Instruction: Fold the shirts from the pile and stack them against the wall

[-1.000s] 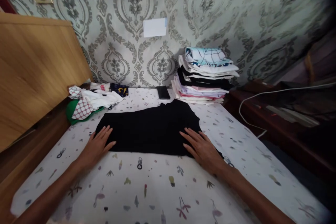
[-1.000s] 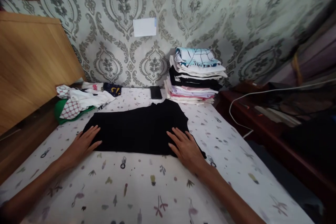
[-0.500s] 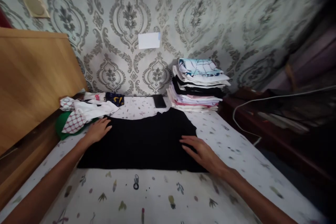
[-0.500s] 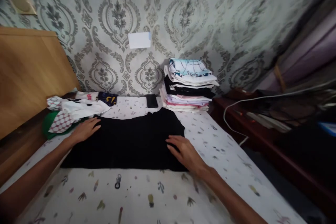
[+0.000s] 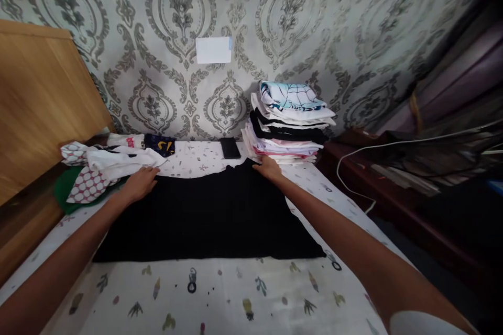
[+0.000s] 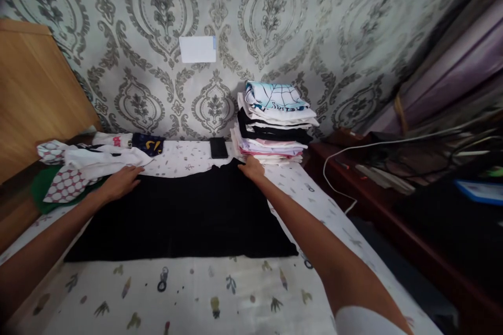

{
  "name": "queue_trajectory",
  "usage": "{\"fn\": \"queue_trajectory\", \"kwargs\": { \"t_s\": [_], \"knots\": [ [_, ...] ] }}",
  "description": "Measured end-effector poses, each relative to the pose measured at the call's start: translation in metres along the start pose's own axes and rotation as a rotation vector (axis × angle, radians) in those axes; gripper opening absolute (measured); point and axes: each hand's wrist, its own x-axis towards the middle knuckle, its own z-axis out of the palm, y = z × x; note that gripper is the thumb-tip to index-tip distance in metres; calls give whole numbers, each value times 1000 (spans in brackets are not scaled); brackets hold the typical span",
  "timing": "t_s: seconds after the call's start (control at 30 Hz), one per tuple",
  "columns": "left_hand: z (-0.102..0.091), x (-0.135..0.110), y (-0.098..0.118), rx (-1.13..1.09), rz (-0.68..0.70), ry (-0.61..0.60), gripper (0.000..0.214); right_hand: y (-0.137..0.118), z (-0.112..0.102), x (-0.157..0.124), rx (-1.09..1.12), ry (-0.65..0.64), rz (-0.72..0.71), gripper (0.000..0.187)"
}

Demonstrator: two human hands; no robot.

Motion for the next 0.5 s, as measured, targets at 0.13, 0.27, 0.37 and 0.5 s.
{"fn": "queue_trajectory", "kwargs": {
  "t_s": [0.13, 0.27, 0.37, 0.5],
  "knots": [
    [-11, 2, -3, -2, 18, -63, 30, 1, -4, 2, 184, -67, -27, 14],
    [-25, -14, -1, 38, -3, 1, 28, -2, -26, -17, 376, -72, -108, 12],
    [-28, -38, -1, 40, -7, 94, 34, 8, -48, -49, 473, -32, -251, 13],
    [-20, -72, -4, 37, 48, 157, 35, 35, -67, -110, 339, 17, -626, 4]
  ]
}}
